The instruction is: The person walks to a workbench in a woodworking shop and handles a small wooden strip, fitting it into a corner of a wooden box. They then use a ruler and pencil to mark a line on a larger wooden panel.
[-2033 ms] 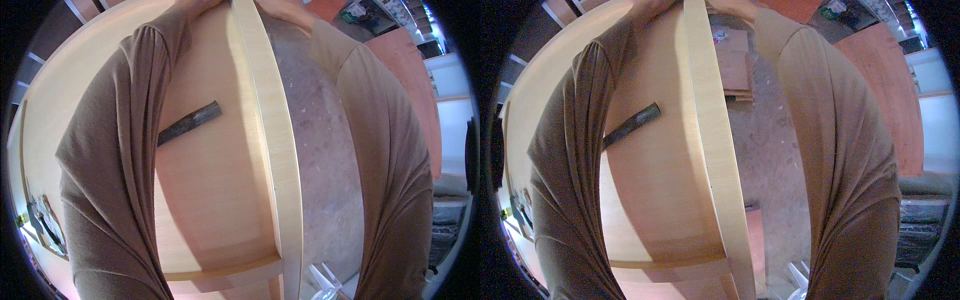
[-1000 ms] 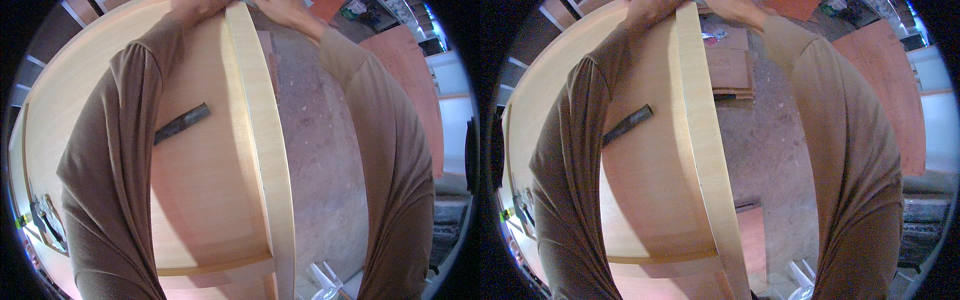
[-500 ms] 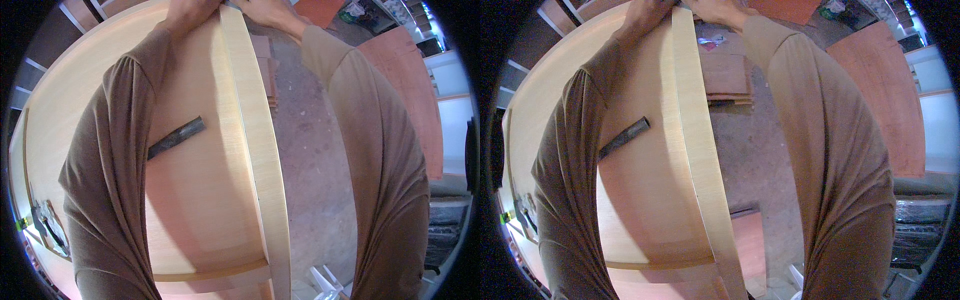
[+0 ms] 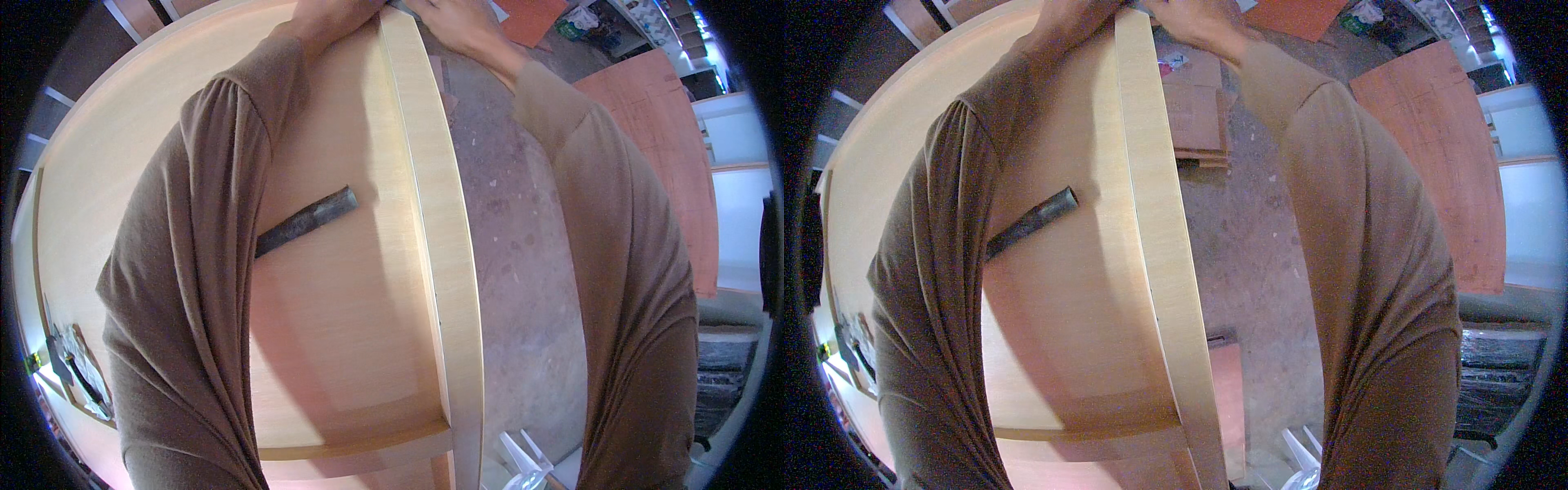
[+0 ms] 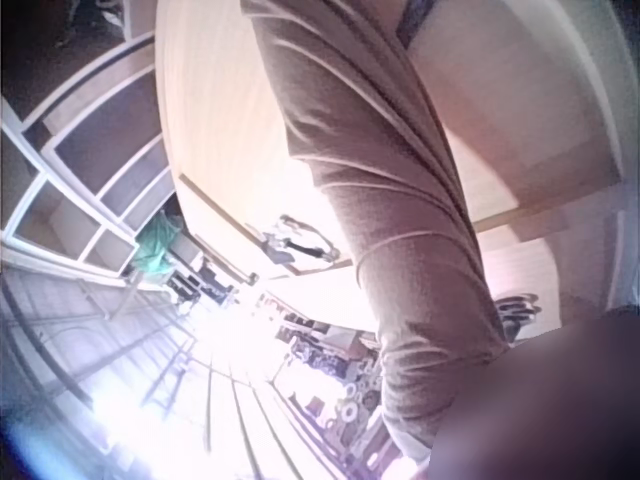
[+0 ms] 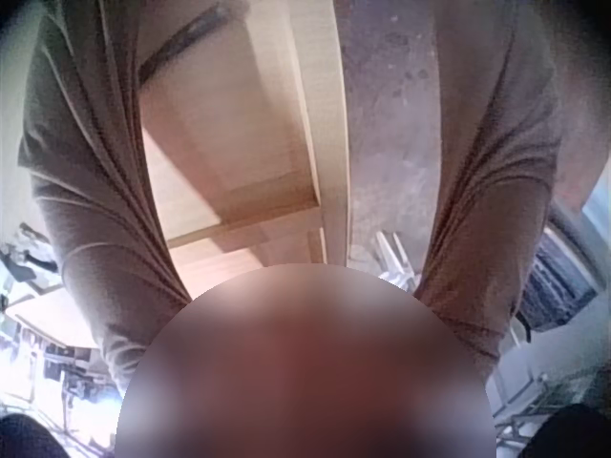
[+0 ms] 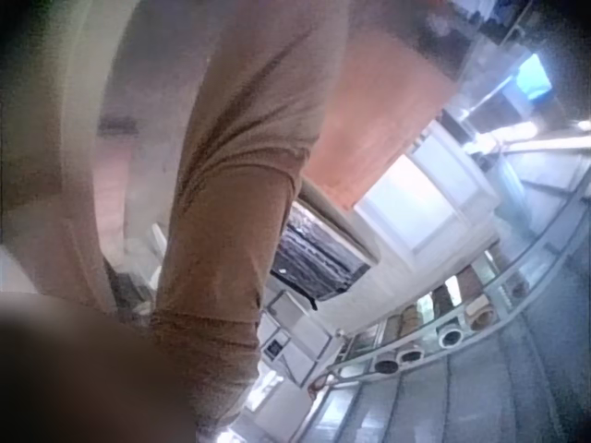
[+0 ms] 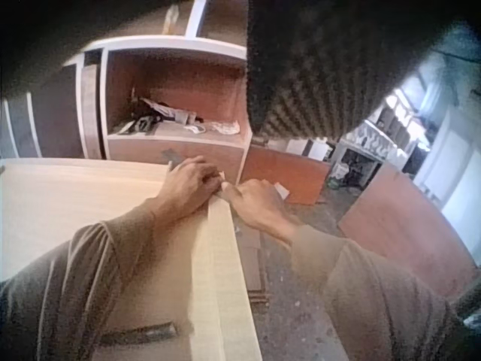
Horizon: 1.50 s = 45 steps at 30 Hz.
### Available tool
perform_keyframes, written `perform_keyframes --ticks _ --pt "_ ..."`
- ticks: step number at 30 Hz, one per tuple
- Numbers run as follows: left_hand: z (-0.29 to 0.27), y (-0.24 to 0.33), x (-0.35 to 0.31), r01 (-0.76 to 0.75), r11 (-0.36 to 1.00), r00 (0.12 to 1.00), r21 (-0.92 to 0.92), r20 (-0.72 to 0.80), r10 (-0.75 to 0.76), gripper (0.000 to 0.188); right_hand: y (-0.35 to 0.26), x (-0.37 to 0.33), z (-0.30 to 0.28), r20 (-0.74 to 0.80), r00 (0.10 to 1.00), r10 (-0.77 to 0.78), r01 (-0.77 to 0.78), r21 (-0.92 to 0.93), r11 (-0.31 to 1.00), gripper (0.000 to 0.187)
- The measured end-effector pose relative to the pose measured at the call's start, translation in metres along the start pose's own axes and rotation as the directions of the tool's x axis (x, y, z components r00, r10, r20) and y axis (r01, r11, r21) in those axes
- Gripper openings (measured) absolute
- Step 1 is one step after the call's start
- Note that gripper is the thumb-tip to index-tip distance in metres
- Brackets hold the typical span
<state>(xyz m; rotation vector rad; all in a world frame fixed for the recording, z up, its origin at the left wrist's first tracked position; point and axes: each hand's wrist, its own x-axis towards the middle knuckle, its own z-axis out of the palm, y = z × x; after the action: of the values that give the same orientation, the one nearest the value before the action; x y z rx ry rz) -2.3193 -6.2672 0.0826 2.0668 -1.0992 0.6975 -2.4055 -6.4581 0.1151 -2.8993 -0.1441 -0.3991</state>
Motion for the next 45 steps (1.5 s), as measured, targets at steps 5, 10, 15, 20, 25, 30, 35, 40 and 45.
perform_keyframes --ticks 5,10,15,20,25,30,35,40,45 --pt "0.000 0.006 0.001 0.004 0.999 1.000 0.034 0.030 -0.005 0.024 0.004 -0.008 -0.004 0.012 0.999 0.052 -0.052 0.031 0.998 0.066" --pt "-0.004 0.014 0.000 -0.012 0.998 1.000 0.060 0.030 0.011 0.023 0.007 -0.011 -0.007 -0.006 1.000 0.024 -0.024 0.009 1.000 0.067" --pt "-0.005 0.016 -0.001 -0.075 0.996 0.996 0.038 0.046 0.073 0.024 0.011 -0.010 -0.005 0.020 1.000 0.014 -0.015 0.031 0.999 0.070" --pt "-0.005 0.020 -0.003 -0.041 0.998 0.999 0.044 0.026 0.040 0.024 0.011 -0.014 -0.004 0.003 1.000 0.031 -0.031 0.011 0.999 0.069" --pt "-0.006 0.026 -0.006 -0.054 0.998 0.998 0.034 0.024 0.054 0.022 0.009 -0.023 -0.007 0.030 0.999 0.038 -0.040 0.069 0.997 0.066" --pt "-0.006 0.030 -0.007 -0.075 0.997 0.997 0.018 -0.002 0.075 0.022 0.010 -0.025 -0.011 0.044 0.998 0.034 -0.036 0.055 0.998 0.064" --pt "-0.006 0.038 -0.009 -0.055 0.996 0.999 0.067 0.002 0.055 0.020 0.009 -0.034 -0.011 0.009 1.000 0.007 -0.008 0.068 0.998 0.062" --pt "-0.012 0.039 -0.009 -0.053 0.995 0.991 0.080 -0.119 0.063 0.020 0.004 -0.027 -0.022 0.071 0.997 -0.035 0.032 0.039 0.999 0.061" --pt "-0.012 0.034 -0.006 0.075 0.997 0.996 -0.004 -0.055 -0.075 0.021 0.008 -0.006 -0.033 0.133 0.990 -0.046 0.046 0.007 0.999 0.062"
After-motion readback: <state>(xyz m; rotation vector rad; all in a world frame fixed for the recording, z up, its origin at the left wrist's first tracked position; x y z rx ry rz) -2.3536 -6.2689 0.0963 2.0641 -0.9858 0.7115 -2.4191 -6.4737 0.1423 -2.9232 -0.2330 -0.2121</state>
